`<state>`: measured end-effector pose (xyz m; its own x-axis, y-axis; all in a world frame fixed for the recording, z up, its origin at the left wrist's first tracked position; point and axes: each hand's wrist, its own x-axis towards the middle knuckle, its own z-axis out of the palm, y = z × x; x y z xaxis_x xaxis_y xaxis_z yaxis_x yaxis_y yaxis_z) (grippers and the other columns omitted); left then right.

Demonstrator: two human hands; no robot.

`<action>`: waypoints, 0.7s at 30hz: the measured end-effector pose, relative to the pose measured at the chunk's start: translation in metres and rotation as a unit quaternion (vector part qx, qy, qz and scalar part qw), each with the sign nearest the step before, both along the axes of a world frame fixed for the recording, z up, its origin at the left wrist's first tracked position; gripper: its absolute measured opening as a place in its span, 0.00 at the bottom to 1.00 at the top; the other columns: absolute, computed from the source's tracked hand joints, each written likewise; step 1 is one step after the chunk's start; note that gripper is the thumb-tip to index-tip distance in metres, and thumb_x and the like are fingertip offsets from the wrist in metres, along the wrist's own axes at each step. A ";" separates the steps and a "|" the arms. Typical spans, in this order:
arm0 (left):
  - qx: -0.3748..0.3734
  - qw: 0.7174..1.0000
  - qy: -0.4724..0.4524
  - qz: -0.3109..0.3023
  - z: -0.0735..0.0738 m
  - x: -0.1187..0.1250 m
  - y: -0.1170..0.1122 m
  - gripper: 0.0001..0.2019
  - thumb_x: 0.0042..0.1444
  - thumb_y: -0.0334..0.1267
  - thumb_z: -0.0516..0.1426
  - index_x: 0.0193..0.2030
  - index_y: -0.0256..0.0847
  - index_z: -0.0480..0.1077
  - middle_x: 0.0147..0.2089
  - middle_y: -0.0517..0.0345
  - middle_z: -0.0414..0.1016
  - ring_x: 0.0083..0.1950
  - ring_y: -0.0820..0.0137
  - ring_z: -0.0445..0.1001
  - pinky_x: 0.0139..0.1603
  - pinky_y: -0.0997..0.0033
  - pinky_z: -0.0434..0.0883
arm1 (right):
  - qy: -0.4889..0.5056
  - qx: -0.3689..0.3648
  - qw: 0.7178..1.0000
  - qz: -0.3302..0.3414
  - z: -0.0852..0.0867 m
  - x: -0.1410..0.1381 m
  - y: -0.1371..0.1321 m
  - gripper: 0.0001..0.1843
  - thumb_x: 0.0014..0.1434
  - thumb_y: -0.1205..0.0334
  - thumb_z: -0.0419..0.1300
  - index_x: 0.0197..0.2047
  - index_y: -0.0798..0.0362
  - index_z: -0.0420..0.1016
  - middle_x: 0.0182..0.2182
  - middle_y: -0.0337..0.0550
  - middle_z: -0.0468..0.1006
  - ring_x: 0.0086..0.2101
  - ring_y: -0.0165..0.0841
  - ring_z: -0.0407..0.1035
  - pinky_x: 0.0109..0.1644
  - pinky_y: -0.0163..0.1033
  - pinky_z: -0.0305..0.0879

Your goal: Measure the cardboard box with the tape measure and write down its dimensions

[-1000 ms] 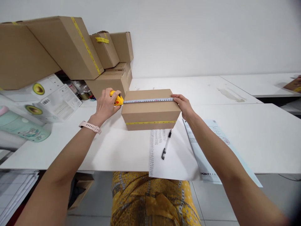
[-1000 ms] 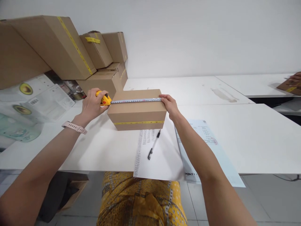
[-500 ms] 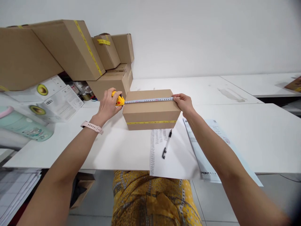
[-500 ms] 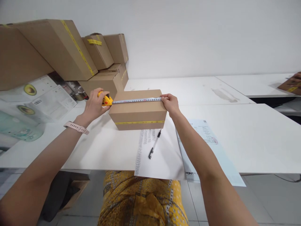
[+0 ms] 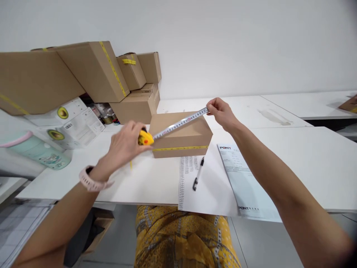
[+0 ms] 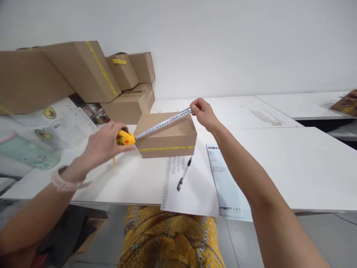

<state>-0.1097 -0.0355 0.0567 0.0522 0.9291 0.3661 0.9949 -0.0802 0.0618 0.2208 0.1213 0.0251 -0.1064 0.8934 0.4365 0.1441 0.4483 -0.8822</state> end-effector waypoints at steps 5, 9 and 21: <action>-0.188 0.934 -0.302 0.019 -0.051 0.023 -0.064 0.21 0.46 0.51 0.68 0.41 0.48 0.66 0.36 0.58 0.79 0.35 0.59 0.76 0.37 0.63 0.68 | -0.051 -0.033 0.984 0.168 0.013 -0.025 -0.006 0.10 0.56 0.54 0.70 0.32 0.50 0.76 0.32 0.41 0.76 0.36 0.34 0.67 0.49 0.47 0.68; -0.283 0.758 -0.588 0.003 -0.094 0.045 -0.089 0.27 0.43 0.52 0.70 0.43 0.48 0.63 0.34 0.57 0.78 0.31 0.63 0.76 0.30 0.67 0.69 | -0.047 -0.082 0.957 0.274 0.011 -0.043 0.009 0.13 0.49 0.52 0.74 0.33 0.50 0.80 0.35 0.41 0.80 0.38 0.35 0.70 0.49 0.47 0.69; -0.271 0.540 -0.789 -0.111 -0.102 0.096 -0.069 0.29 0.39 0.40 0.68 0.52 0.49 0.73 0.39 0.56 0.74 0.26 0.75 0.65 0.20 0.77 0.49 | 0.002 -0.178 0.956 0.235 -0.009 -0.071 0.028 0.12 0.48 0.54 0.74 0.34 0.47 0.79 0.35 0.39 0.82 0.35 0.34 0.72 0.44 0.45 0.70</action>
